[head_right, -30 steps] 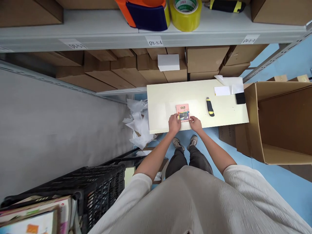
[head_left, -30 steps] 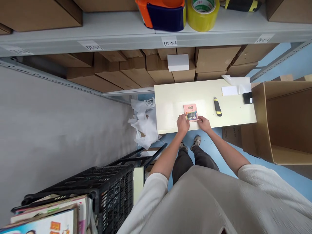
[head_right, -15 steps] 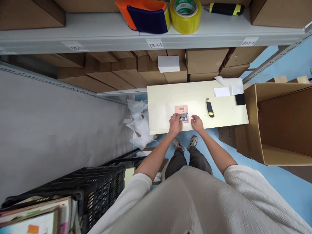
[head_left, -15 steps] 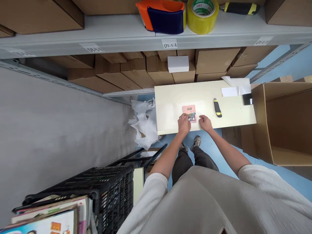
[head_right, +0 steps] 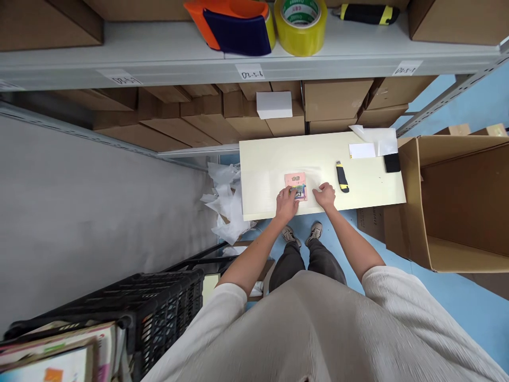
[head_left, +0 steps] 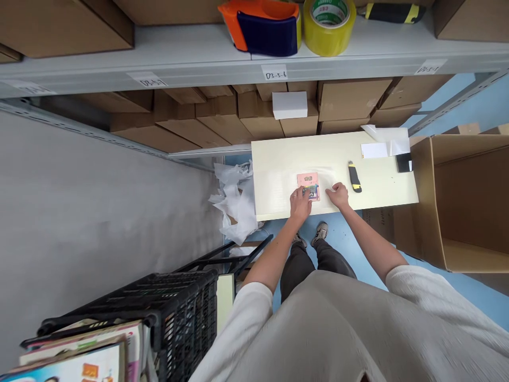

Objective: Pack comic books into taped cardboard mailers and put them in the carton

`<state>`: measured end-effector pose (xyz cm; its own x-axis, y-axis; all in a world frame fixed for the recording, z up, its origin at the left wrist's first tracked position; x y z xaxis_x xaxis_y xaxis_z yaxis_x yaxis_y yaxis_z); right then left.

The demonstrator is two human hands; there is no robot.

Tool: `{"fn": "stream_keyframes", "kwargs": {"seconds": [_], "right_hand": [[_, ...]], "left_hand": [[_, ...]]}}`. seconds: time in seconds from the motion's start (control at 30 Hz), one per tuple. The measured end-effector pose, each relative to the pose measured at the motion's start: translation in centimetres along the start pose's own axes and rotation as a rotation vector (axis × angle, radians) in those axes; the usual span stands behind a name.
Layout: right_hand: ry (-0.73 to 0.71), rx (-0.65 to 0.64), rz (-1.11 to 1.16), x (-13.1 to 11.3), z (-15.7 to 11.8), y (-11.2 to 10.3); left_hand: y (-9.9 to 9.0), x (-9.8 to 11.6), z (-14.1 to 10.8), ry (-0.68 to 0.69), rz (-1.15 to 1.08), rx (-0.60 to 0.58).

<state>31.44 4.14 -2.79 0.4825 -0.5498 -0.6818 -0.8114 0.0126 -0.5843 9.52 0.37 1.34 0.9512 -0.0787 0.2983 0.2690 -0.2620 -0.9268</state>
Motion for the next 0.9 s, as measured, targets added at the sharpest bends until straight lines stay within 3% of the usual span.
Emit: {"fn": "stream_keyframes", "kwargs": {"seconds": [0.2,0.47,0.6,0.77,0.9], "right_hand": [[-0.03,-0.072,0.165,-1.0,-0.5,0.0],[-0.295,-0.305,0.033,-5.8,-3.1,5.0],[-0.341,-0.354,-0.053,-6.1,-3.7,7.1],[-0.418,-0.385,-0.092,-5.9,-4.6,7.9],[-0.469,-0.409,-0.085,-5.6,-5.4,7.7]], "left_hand": [[0.2,-0.3,0.0,0.01,-0.023,0.007],[0.6,-1.5,0.4,0.043,-0.15,0.029],[0.7,-2.6,0.5,0.052,-0.295,0.066],[-0.1,-2.8,0.6,0.008,-0.378,0.165],[-0.5,-1.7,0.7,0.032,-0.26,0.076]]}}
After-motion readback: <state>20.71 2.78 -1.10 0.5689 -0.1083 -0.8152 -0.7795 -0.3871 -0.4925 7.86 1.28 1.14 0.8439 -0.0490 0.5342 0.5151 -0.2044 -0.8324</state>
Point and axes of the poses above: each hand's wrist, its own z-axis towards the middle knuckle, its own y-axis out of the palm, x = y × z, the point moved 7 cm from there along z, towards the middle knuckle, and after that the axes turned 9 degrees about z, right-handed, at the moved point
